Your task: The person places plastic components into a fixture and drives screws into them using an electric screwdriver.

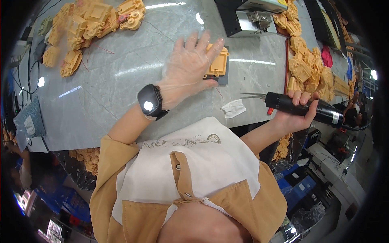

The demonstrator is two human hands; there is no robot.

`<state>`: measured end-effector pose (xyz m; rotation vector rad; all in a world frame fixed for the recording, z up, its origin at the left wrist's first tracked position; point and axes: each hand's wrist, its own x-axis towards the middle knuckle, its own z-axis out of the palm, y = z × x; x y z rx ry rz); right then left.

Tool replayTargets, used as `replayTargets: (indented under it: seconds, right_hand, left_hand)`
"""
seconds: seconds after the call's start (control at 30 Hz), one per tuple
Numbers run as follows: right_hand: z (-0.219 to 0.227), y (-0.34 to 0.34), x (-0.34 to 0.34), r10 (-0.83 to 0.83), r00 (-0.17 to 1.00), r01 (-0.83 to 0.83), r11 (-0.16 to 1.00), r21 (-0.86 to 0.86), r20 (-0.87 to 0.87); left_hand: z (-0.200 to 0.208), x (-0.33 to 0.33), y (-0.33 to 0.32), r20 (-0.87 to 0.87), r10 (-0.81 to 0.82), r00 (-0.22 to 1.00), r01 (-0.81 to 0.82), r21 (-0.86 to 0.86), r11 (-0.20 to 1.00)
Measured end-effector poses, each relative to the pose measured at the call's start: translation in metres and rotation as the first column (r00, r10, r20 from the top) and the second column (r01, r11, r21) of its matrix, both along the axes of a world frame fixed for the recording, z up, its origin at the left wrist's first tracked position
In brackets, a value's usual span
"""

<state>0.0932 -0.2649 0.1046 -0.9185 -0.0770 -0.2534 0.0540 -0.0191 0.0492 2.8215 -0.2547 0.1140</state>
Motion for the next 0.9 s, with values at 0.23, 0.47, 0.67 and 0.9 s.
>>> replayTargets:
  seconds: [0.23,0.47,0.67,0.9]
  right_hand:
    - [-0.007,-0.003,-0.003,-0.001,1.000,0.001,1.000,-0.008,-0.011]
    - [-0.011,0.005,0.002,-0.003,0.999,0.002,1.000,-0.024,-0.040]
    - [-0.006,0.025,0.064,-0.121,0.989,0.122,0.993,-0.001,0.089]
    - [0.015,0.069,0.124,-0.078,0.914,0.197,0.943,-0.269,0.399]
  left_hand:
    - [-0.013,0.005,0.019,0.080,-0.216,0.973,0.229,-0.229,0.946]
    - [-0.024,-0.009,0.031,0.083,-0.229,0.970,0.239,-0.509,0.827]
    - [-0.006,-0.012,0.022,0.072,-0.171,0.983,0.180,-0.149,0.972]
    - [-0.004,-0.020,0.026,0.234,-0.087,0.968,0.198,-0.509,0.837]
